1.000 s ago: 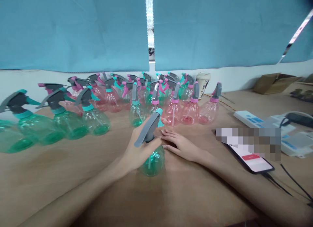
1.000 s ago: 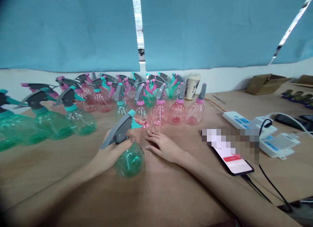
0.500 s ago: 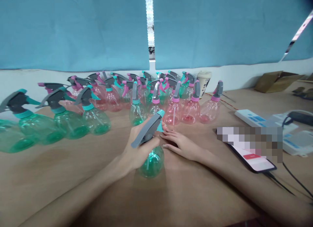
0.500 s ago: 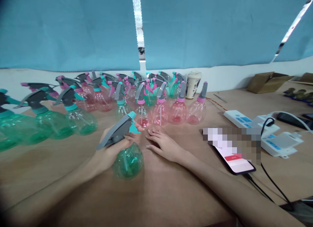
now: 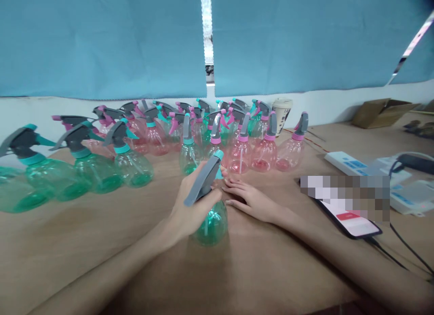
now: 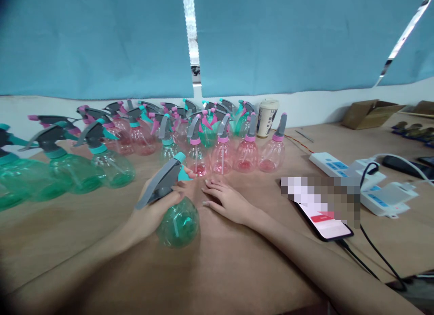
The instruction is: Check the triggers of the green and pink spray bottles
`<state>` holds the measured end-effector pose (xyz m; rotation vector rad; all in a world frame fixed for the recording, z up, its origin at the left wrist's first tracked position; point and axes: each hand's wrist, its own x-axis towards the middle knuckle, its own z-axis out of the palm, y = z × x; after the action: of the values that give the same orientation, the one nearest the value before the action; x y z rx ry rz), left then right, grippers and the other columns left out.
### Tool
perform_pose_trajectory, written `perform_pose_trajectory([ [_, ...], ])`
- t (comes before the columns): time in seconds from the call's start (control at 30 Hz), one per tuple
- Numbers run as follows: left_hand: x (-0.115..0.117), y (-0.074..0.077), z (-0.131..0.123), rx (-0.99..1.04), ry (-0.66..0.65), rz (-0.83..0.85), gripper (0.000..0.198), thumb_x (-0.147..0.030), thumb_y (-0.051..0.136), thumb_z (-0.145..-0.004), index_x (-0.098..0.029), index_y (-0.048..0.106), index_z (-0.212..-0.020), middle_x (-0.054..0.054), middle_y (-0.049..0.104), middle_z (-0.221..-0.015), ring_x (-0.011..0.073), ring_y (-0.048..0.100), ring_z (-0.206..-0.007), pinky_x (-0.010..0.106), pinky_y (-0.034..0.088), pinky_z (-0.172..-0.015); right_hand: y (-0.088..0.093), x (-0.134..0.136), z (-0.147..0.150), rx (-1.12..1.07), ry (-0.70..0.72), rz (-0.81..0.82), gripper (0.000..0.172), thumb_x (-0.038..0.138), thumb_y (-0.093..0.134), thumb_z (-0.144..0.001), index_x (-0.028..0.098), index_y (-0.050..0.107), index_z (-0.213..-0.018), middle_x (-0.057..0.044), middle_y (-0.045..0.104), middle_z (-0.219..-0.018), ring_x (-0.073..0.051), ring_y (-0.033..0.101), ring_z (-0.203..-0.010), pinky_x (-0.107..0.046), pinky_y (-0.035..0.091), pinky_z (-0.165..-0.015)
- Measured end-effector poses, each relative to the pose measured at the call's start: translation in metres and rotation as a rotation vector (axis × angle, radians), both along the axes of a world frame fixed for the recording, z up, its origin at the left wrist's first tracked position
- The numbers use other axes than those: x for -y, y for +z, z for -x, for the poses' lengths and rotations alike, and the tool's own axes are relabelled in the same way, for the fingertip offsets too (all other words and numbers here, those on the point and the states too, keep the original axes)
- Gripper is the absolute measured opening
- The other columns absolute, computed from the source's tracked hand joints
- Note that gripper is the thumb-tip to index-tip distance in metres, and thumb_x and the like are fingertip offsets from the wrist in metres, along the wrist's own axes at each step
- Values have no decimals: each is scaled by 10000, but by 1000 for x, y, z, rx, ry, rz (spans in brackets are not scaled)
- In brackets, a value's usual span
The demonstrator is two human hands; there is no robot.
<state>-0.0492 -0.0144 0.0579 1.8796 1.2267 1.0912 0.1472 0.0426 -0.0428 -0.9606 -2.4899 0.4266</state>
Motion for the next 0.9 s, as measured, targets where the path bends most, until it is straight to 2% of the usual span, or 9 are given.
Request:
perform_pose_trajectory([
  [0.13,5,8,-2,16,-61,62,184,-289,563,-784,-239,474,-937,-52,457,-688,131,449,-597,278,408,-608,0,0,0,-15,7,-1,464,446,421,-948,177,538,-1307,-116,466,-1430,-244,367,-1364,-474,314,-1121],
  [0.3,6,15,0,31,-151,4,388,-280,558,-771,-263,463,-1148,-44,471,-760,136,449,-637,283,414,-637,-1,-1,-1,-14,20,-2,476,449,411,-951,186,513,-1335,-108,481,-1422,-246,363,-1366,-475,301,-1127],
  [0.4,3,15,2,-12,-191,17,354,-275,563,-783,-244,485,-1127,-53,449,-698,118,412,-565,265,392,-578,-2,-1,-1,-25,16,-1,461,445,424,-947,183,541,-1307,-114,467,-1432,-254,378,-1357,-473,307,-1123],
  [0.67,3,16,6,-20,-125,61,356,-281,630,-766,-224,518,-1098,-69,402,-654,90,315,-500,225,321,-488,-1,0,0,-49,11,15,439,459,441,-936,209,568,-1273,-103,444,-1448,-262,374,-1359,-490,324,-1111],
  [0.83,2,13,4,17,-45,-40,259,-234,547,-794,-233,539,-1053,-33,498,-748,126,482,-620,256,432,-613,-1,0,0,-46,5,-8,479,463,444,-935,215,514,-1338,-95,477,-1423,-260,368,-1362,-504,305,-1119],
  [0.9,2,11,3,18,-6,-77,264,-184,507,-774,-240,543,-1030,-31,515,-770,131,498,-646,263,443,-642,0,0,0,-24,7,-10,495,467,431,-940,202,498,-1352,-96,468,-1430,-257,360,-1366,-495,293,-1128],
])
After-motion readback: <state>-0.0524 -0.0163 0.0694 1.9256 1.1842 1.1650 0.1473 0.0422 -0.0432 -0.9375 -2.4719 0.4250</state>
